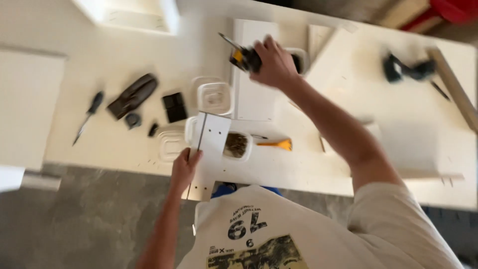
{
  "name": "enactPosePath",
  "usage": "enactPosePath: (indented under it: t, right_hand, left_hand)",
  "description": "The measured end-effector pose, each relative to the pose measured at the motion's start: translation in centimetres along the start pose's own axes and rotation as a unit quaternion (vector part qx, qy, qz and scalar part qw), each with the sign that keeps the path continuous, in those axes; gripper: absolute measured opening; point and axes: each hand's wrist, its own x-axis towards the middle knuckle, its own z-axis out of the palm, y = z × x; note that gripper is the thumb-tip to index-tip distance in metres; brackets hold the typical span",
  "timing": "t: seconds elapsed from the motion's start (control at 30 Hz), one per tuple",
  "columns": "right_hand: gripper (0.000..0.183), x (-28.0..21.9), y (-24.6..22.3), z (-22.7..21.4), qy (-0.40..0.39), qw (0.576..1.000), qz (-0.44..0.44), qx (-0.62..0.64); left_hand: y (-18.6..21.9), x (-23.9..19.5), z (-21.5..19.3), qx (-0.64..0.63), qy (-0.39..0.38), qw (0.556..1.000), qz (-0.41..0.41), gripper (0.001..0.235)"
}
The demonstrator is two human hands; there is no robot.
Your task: Assembling a wooden drawer or box using a power drill and screws on a workbench.
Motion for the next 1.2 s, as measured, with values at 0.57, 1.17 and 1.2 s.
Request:
enactPosePath:
  t: [0.57, 1.17, 1.2]
  right_hand:
    - [0.063, -35.0, -0.6, 4.3, -0.164, 0.783, 0.582, 0.143]
    - [0.057, -35.4, -0.8, 6.1, -0.138, 0.825, 0.531, 0.137]
    - [0.056, -35.4, -0.9, 6.1, -0.127, 0.829, 0.525, 0.142]
  left_hand:
    - [4.0, 26.3, 22.8, 0.082, 0.021, 0.989, 0.118, 0.069]
    - [5.3, 31.9, 23.7, 0.259, 0.181, 0.942, 0.114, 0.070]
    - [6.5, 31.0, 23.4, 0.295, 0.185, 0.932, 0.105, 0.066]
